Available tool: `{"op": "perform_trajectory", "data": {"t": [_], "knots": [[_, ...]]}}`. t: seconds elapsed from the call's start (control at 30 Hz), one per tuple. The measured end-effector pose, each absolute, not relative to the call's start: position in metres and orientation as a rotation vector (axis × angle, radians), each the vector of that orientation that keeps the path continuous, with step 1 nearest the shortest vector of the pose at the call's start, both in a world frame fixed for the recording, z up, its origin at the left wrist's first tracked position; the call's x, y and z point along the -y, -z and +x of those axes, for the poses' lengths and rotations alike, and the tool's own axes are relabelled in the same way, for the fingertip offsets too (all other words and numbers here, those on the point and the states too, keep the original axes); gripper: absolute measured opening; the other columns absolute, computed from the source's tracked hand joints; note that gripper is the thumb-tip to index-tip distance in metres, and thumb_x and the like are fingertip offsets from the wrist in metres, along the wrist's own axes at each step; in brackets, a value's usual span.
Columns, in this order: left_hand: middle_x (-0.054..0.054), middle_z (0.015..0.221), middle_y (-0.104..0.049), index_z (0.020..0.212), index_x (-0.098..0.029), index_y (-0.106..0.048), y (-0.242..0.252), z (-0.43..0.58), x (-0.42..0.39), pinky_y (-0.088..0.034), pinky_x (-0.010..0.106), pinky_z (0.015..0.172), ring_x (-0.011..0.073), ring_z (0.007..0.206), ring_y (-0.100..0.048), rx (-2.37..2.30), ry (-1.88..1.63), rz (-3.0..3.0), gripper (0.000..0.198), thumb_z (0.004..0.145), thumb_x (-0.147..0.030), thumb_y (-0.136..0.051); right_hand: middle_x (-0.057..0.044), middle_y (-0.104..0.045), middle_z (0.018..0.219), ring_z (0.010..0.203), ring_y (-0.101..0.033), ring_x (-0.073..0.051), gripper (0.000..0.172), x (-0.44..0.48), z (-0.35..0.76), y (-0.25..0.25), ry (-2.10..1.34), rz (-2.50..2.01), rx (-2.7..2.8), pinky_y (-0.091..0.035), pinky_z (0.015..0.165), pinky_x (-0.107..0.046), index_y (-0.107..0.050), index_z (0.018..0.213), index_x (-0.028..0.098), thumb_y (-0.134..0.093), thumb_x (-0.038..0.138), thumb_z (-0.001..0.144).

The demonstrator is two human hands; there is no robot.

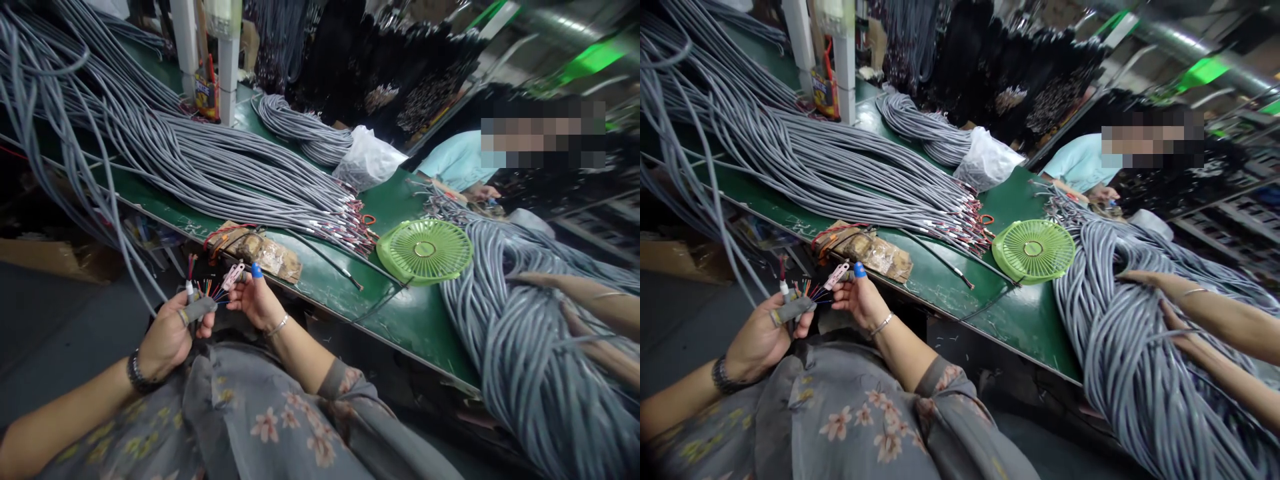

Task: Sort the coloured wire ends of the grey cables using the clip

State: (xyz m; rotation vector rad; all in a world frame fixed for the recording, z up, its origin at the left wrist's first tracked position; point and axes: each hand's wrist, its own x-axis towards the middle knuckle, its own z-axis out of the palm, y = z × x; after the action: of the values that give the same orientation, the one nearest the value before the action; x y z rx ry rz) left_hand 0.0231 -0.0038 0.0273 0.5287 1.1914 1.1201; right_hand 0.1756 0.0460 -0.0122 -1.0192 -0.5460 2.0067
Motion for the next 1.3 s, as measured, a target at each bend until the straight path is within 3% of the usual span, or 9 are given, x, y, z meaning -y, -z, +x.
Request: {"op": "perform_trajectory", "data": {"t": [0.17, 0.43, 0.8, 1.0, 1.3], "knots": [[-0.003, 0.044, -0.062, 0.062, -0.017, -0.064, -0.030, 0.033, -0.003, -0.039, 0.019, 0.038, 0.0096, 0.039, -0.051, -1.192, -1.108, 0.495, 0.031, 0.042, -0.029, -0.085, 0.003, -0.060, 0.063, 0.054, -0.050, -0.008, 0.042, -0.050, 0.166, 0.009, -1.960, -0.983, 0.526, -0.048, 0.056, -0.021, -0.065, 0.079, 0.017, -0.072, 0.057, 0.083], [-0.003, 0.045, -0.062, 0.062, -0.017, -0.061, -0.022, 0.032, -0.001, -0.038, 0.019, 0.040, 0.0096, 0.039, -0.052, -1.216, -1.057, 0.536, 0.034, 0.044, -0.034, -0.085, 0.000, -0.064, 0.067, 0.062, -0.056, -0.011, 0.035, -0.048, 0.163, 0.013, -1.927, -0.935, 0.453, -0.048, 0.061, -0.023, -0.067, 0.075, 0.017, -0.076, 0.050, 0.083], [-0.002, 0.044, -0.061, 0.061, -0.017, -0.063, -0.025, 0.029, 0.005, -0.036, 0.020, 0.039, 0.0098, 0.038, -0.051, -1.186, -1.045, 0.562, 0.029, 0.046, -0.030, -0.083, -0.001, -0.065, 0.071, 0.060, -0.057, -0.012, 0.049, -0.050, 0.168, 0.012, -2.054, -0.913, 0.419, -0.049, 0.059, -0.023, -0.064, 0.081, 0.018, -0.056, 0.065, 0.091], [-0.001, 0.046, -0.063, 0.063, -0.017, -0.064, -0.025, 0.026, 0.008, -0.041, 0.020, 0.039, 0.0103, 0.039, -0.052, -1.172, -1.115, 0.538, 0.029, 0.045, -0.029, -0.084, 0.000, -0.065, 0.069, 0.061, -0.056, -0.011, 0.031, -0.053, 0.169, 0.011, -1.994, -0.926, 0.474, -0.050, 0.061, -0.022, -0.067, 0.084, 0.016, -0.064, 0.046, 0.091], [-0.002, 0.045, -0.062, 0.063, -0.017, -0.063, -0.026, 0.034, 0.001, -0.039, 0.020, 0.040, 0.0095, 0.039, -0.051, -1.177, -1.106, 0.539, 0.029, 0.047, -0.031, -0.082, 0.000, -0.062, 0.064, 0.061, -0.055, -0.014, 0.044, -0.049, 0.164, 0.025, -1.699, -1.029, 0.654, -0.051, 0.065, -0.028, -0.066, 0.075, 0.019, -0.065, 0.063, 0.085]]}}
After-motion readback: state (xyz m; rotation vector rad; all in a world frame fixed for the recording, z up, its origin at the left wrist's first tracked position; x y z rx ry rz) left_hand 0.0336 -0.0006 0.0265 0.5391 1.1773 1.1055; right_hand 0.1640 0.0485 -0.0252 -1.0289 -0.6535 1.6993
